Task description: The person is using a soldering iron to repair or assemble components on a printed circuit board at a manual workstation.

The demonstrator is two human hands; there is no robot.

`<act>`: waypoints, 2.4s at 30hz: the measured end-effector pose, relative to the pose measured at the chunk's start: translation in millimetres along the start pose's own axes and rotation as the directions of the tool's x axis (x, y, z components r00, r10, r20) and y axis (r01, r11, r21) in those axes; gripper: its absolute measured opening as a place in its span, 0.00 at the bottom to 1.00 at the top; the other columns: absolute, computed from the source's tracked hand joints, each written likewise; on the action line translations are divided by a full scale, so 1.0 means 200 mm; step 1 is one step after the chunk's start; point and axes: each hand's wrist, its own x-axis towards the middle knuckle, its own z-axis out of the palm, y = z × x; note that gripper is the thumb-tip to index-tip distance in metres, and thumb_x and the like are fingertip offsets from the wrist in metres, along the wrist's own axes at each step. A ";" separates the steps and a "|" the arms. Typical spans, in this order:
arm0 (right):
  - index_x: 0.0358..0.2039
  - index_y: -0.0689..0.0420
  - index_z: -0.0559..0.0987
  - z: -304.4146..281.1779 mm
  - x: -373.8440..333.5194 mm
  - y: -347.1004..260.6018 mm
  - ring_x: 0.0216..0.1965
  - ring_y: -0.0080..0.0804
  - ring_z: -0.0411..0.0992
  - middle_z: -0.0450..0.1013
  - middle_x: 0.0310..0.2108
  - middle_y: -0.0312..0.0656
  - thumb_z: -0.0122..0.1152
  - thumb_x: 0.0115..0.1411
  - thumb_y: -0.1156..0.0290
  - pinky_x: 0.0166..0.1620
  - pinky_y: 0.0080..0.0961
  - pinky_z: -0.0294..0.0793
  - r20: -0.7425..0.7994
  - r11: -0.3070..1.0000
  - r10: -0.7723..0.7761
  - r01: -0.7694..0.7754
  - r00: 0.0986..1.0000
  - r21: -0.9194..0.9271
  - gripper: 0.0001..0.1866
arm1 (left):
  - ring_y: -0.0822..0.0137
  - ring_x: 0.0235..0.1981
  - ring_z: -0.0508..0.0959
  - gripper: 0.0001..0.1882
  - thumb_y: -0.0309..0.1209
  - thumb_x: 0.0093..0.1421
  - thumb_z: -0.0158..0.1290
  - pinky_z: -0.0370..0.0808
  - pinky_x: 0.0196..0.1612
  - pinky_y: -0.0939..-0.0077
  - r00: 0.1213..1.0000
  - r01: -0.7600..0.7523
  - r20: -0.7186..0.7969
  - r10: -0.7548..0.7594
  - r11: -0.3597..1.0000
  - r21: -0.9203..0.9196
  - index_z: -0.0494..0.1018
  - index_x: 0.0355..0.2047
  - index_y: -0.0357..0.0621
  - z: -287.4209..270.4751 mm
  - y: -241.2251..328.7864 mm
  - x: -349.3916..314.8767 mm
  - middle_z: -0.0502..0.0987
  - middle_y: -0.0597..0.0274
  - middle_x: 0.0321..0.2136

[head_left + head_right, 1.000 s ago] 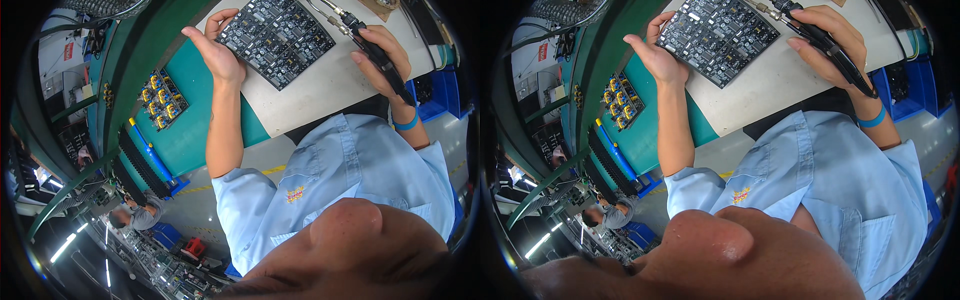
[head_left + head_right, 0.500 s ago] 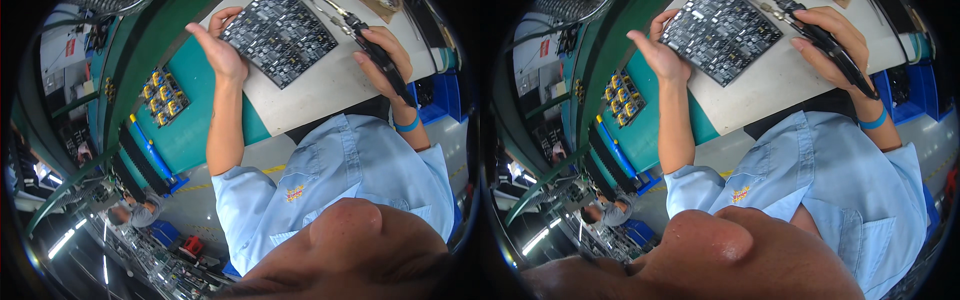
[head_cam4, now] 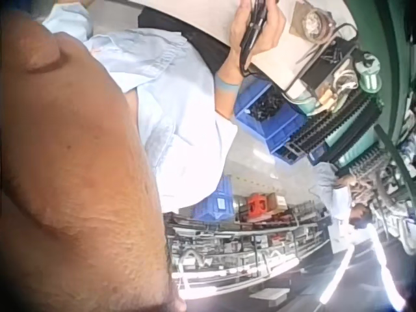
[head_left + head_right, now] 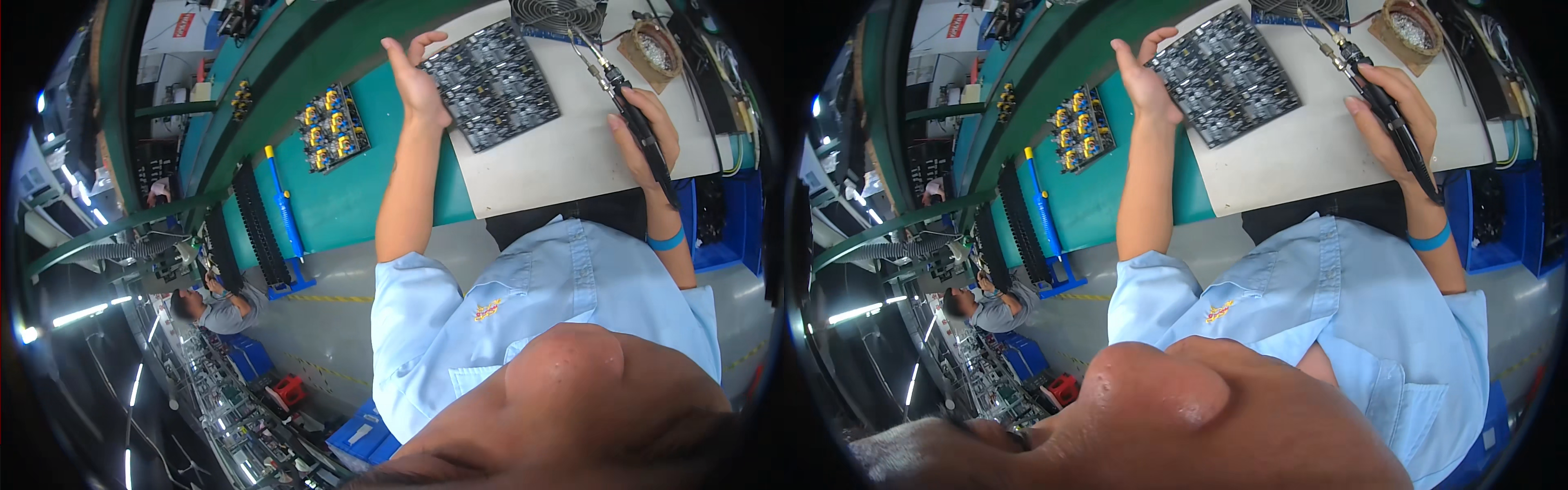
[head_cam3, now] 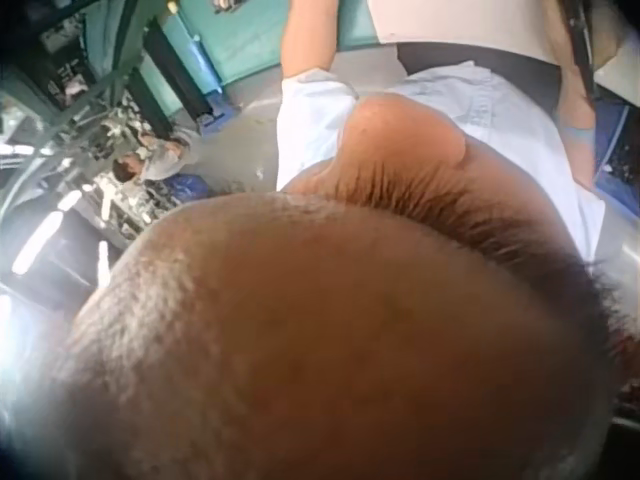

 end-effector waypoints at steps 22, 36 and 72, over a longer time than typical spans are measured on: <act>0.50 0.65 0.76 -0.21 -0.12 0.01 0.41 0.37 0.73 0.74 0.46 0.50 0.64 0.52 0.84 0.46 0.25 0.72 -0.042 0.983 0.175 -0.172 0.984 0.068 0.22 | 0.53 0.52 0.76 0.31 0.47 0.69 0.43 0.73 0.54 0.61 0.840 -0.064 -0.483 0.245 0.930 0.361 0.65 0.60 0.32 -0.30 0.16 0.62 0.74 0.48 0.55; 0.49 0.65 0.77 -0.21 -0.12 0.00 0.40 0.37 0.74 0.74 0.46 0.50 0.65 0.51 0.84 0.45 0.26 0.72 -0.005 0.986 0.150 -0.149 0.989 0.069 0.22 | 0.51 0.52 0.76 0.40 0.45 0.60 0.59 0.71 0.57 0.63 0.853 -0.051 -0.258 0.455 0.563 0.825 0.61 0.61 0.23 -0.02 -0.04 0.75 0.74 0.40 0.53; 0.56 0.62 0.74 -0.22 -0.24 0.07 0.43 0.36 0.73 0.73 0.49 0.49 0.63 0.59 0.79 0.49 0.28 0.72 0.019 0.897 0.237 -0.211 0.971 -0.388 0.23 | 0.44 0.65 0.61 0.48 0.70 0.55 0.49 0.58 0.64 0.38 0.821 0.442 -0.330 0.466 -0.153 0.884 0.57 0.69 0.57 -2.30 0.78 1.03 0.59 0.47 0.66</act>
